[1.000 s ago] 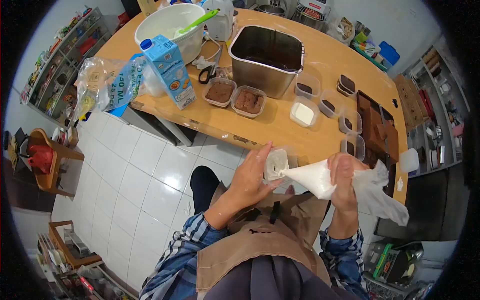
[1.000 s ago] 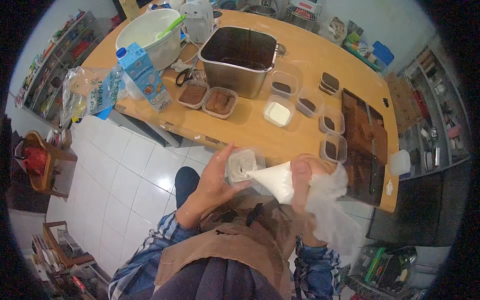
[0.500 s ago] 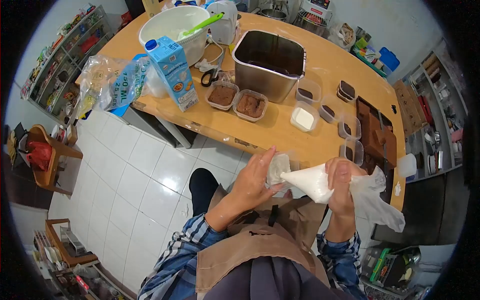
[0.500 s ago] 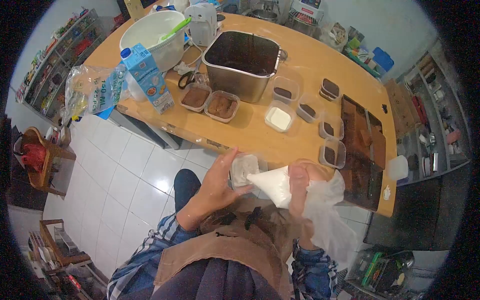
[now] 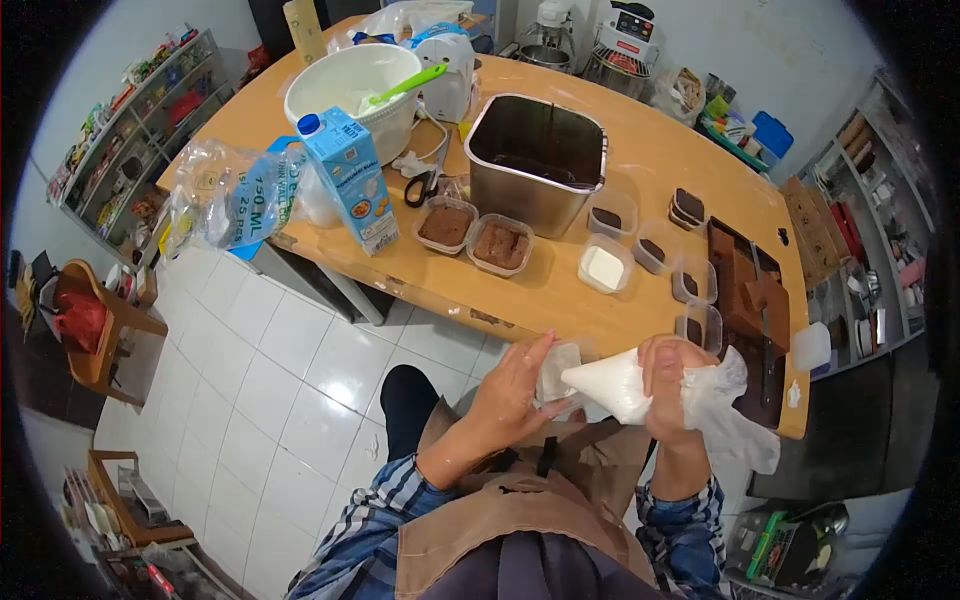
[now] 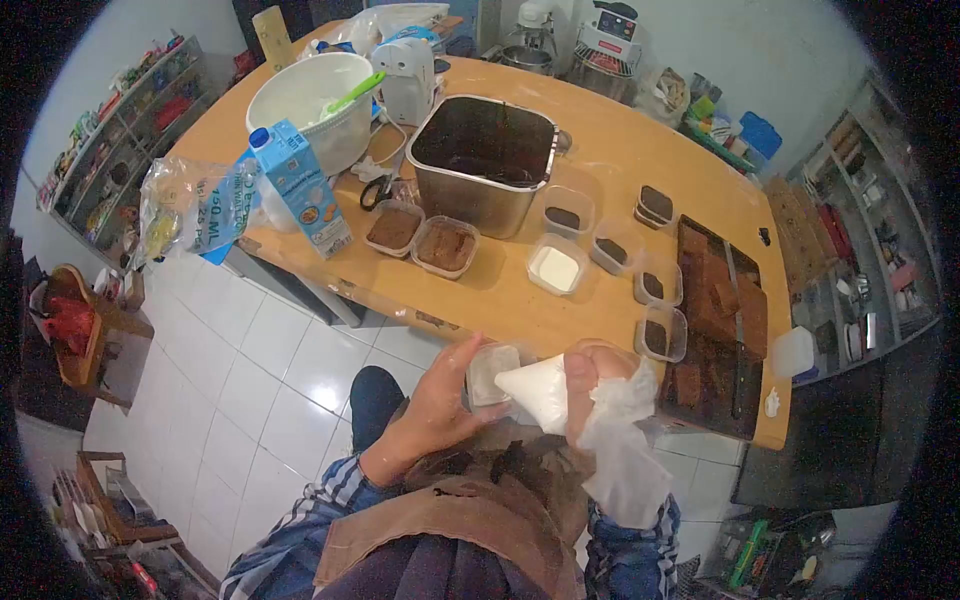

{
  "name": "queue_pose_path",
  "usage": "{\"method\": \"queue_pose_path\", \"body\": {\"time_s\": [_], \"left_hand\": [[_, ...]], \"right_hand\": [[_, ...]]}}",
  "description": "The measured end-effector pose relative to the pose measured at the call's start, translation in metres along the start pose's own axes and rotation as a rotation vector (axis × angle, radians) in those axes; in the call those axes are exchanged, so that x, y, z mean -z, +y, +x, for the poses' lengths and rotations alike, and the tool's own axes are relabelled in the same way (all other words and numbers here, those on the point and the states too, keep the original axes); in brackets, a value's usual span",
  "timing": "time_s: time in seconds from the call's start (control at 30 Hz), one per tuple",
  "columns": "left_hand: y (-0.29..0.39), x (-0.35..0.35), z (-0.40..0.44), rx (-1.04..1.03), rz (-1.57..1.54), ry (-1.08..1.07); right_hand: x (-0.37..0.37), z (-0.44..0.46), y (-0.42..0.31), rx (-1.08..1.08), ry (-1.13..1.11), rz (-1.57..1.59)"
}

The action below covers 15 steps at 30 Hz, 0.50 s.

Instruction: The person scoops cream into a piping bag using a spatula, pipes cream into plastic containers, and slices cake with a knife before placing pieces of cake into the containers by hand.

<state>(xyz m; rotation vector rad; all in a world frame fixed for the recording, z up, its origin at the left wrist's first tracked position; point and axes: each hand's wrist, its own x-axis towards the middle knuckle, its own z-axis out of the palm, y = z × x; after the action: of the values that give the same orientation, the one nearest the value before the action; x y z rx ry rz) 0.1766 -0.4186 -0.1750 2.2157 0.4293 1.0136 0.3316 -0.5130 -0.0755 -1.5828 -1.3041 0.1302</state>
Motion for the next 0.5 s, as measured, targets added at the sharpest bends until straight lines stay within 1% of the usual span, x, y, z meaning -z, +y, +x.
{"method": "queue_pose_path", "body": {"time_s": [0.03, 0.13, 0.23, 0.33, 0.4, 0.47, 0.5], "left_hand": [[0.000, 0.000, 0.000, -0.008, -0.004, -0.002], [0.000, 0.000, -0.001, -0.014, -0.015, -0.003], [0.000, 0.001, -0.001, -0.001, -0.016, -0.021], [-0.002, 0.002, -0.002, 0.003, -0.011, -0.028], [-0.003, 0.002, -0.002, 0.001, -0.013, -0.031], [-0.003, 0.001, -0.002, 0.003, 0.005, -0.021], [-0.004, 0.001, -0.001, 0.000, 0.014, -0.016]], "right_hand": [[0.000, 0.000, 0.003, 0.016, -0.016, -0.040], [0.006, 0.004, -0.001, -0.019, 0.046, 0.004], [0.004, 0.003, 0.009, 0.006, -0.001, -0.182], [0.009, 0.002, 0.011, -0.065, 0.017, -0.049], [0.004, 0.002, 0.011, -0.021, 0.062, -0.164], [0.000, 0.004, -0.005, -0.108, 0.046, -0.235], [-0.001, 0.005, -0.001, -0.017, 0.152, 0.007]]}}
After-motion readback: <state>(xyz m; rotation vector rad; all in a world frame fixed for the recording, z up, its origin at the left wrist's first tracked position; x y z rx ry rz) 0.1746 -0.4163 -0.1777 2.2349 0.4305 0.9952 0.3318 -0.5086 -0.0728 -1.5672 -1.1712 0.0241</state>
